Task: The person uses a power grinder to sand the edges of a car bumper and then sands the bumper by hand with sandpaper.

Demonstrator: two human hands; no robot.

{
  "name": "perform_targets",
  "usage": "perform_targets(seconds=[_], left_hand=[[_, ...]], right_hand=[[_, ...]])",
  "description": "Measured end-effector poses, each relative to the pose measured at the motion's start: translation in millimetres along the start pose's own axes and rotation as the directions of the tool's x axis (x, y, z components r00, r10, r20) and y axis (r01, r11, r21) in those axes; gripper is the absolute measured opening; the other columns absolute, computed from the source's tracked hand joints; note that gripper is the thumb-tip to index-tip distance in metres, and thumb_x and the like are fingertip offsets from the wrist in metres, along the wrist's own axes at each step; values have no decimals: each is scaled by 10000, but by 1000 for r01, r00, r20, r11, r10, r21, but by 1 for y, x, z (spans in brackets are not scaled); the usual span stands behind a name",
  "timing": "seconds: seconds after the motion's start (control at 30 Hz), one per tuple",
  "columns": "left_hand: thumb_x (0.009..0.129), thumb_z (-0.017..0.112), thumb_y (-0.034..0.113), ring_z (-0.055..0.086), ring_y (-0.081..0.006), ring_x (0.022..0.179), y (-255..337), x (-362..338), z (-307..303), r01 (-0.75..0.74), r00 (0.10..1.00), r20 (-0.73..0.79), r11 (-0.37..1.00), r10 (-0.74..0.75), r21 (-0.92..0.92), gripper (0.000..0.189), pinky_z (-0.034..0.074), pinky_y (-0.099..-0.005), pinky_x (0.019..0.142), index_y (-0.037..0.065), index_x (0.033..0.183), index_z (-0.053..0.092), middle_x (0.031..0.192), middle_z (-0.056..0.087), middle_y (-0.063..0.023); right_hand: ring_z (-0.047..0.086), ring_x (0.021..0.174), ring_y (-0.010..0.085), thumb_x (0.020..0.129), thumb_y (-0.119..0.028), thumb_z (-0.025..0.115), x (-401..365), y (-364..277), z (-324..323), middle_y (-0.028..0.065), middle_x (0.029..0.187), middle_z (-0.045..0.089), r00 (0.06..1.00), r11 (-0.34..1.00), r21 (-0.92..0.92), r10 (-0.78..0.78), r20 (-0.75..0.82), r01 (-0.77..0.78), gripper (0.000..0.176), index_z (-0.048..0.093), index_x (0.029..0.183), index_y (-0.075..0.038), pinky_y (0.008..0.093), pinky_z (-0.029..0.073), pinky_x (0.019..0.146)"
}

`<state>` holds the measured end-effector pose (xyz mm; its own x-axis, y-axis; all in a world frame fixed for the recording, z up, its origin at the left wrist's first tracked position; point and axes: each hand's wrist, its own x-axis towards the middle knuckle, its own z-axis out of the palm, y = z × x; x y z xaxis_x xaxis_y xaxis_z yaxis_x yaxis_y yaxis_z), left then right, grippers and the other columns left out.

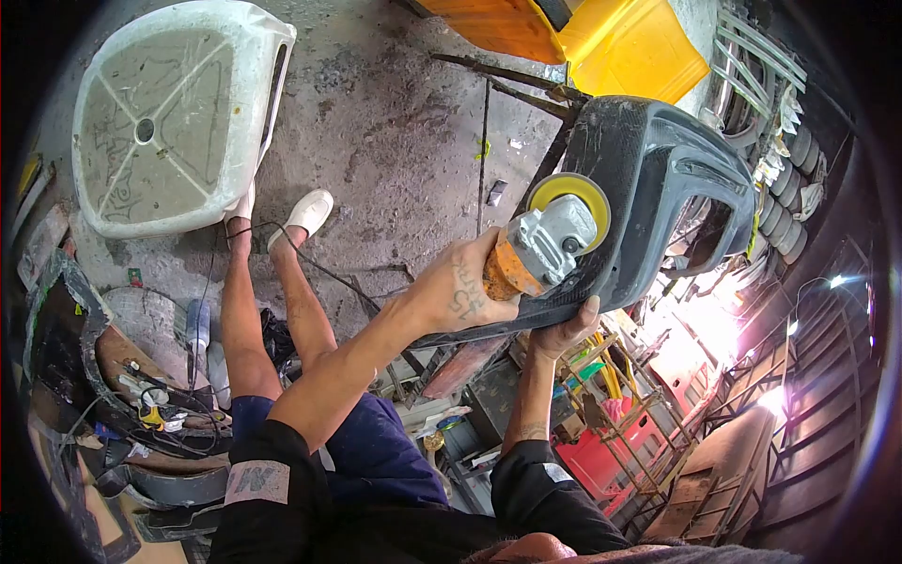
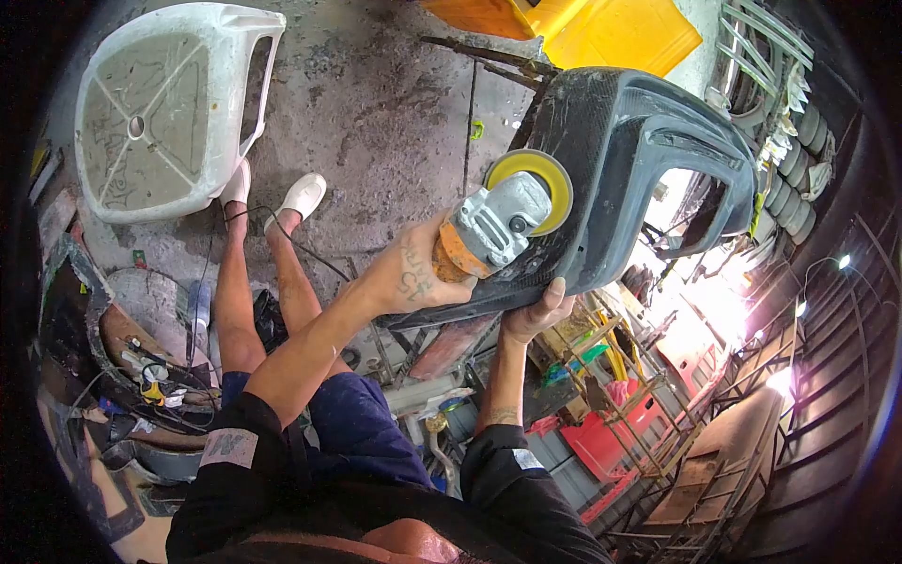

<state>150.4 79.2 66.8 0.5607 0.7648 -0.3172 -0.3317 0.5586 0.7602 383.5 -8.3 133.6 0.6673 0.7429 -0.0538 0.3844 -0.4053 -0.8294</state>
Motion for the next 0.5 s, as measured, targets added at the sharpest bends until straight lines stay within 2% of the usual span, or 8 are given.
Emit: perform_targets(seconds=[0.17,0.3,0.37,0.4,0.43,0.5], left_hand=[[703,840,197,753,-354,1016,-16,-3,-6,-5,999,-37,996,2,-87,685,575,-417,925,-33,1293,580,1078,747,-228],[698,842,161,741,-315,1047,-34,-11,-28,65,996,-50,987,-73,-147,698,568,-395,948,-19,1317,574,1125,737,-219],[703,843,156,738,-287,1066,-41,-17,-44,96,995,-20,988,-99,-124,710,559,-383,963,-11,1336,569,1134,740,-200],[705,843,157,738,-278,1062,-43,-20,-53,107,994,-19,986,-110,-126,710,558,-378,961,-10,1338,569,1136,742,-192],[708,844,158,738,-270,1058,-44,-21,-60,117,992,-22,985,-120,-129,709,557,-373,959,-9,1340,569,1137,743,-183],[711,844,156,734,-249,1052,-49,-24,-74,122,992,-16,976,-127,-180,697,556,-365,959,-7,1333,574,1141,744,-175]], right_hand=[[649,1095,236,975,-534,590,-3,-9,9,171,1236,670,1000,1000,-21,-7,-10,7,718,588,1310,101,401,516,993],[649,996,216,988,-544,535,-4,-8,2,142,1138,695,999,982,-188,-27,-47,18,683,635,1222,90,406,526,936],[644,967,214,994,-555,516,-5,-14,12,135,1134,695,994,990,-140,6,-109,-22,683,643,1209,80,404,525,920],[665,976,234,998,-569,510,-6,-16,21,142,1150,698,994,1000,-8,-10,-111,9,689,637,1232,66,414,535,935],[665,976,234,998,-569,510,-5,-15,20,142,1150,698,993,1000,-19,-25,-113,23,689,637,1232,66,414,535,935],[621,1217,267,1000,-628,493,-8,-14,10,124,1372,615,993,991,65,119,-8,-118,745,521,1455,-38,434,493,1083]])
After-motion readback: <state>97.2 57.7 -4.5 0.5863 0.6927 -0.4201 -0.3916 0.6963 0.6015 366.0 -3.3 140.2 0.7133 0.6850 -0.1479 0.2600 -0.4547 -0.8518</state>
